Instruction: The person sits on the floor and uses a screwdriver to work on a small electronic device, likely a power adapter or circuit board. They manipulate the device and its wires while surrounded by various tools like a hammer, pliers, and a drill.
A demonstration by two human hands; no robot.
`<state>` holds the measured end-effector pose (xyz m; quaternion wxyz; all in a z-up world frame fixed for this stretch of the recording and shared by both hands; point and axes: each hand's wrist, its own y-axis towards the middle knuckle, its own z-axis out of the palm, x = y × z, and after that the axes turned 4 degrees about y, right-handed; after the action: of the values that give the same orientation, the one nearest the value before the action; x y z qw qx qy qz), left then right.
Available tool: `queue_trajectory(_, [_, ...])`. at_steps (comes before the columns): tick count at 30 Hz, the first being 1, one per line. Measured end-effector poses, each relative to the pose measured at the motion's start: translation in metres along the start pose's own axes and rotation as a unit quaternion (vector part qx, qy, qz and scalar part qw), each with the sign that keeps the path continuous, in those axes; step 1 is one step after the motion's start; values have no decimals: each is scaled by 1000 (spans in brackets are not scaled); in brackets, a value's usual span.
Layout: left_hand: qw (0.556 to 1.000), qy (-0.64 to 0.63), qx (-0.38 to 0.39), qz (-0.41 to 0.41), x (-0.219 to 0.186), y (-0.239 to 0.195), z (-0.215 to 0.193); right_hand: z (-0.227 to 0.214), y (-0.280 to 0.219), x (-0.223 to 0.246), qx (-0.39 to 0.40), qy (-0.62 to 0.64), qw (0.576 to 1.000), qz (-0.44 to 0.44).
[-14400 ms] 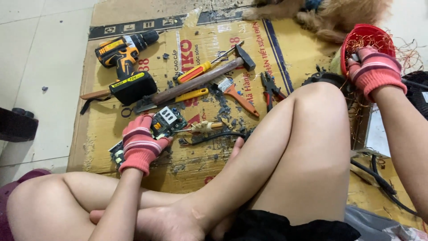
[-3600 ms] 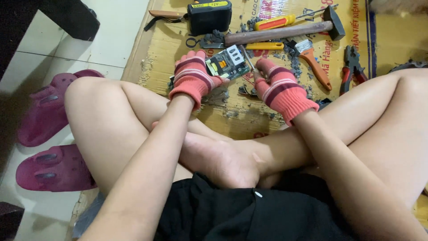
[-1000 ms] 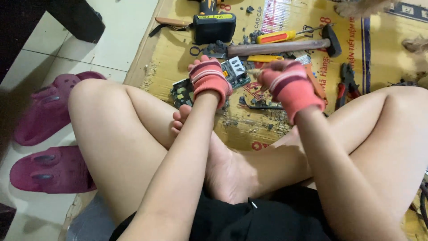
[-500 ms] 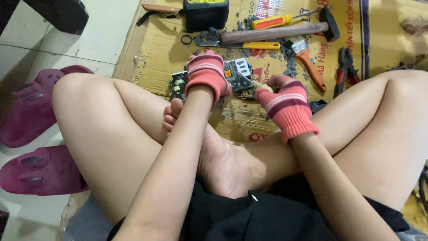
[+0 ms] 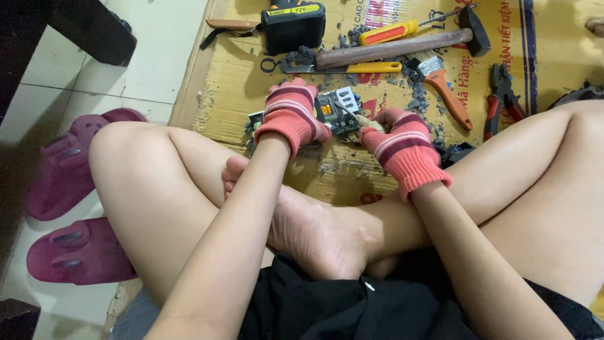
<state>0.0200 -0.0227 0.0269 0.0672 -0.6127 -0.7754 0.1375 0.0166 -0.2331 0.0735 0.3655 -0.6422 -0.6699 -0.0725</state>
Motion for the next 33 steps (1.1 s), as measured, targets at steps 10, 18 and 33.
queue_trajectory(10, [999,23,10,23,-3,-9,-11,2,6,-9,-11,-5,1000,2])
queue_trajectory(18, [999,34,18,35,-6,-14,-18,-2,-4,2,22,-3,1000,8])
queue_trajectory(33, [998,33,16,43,-9,-15,-17,-2,-7,1,2,6,1000,-9])
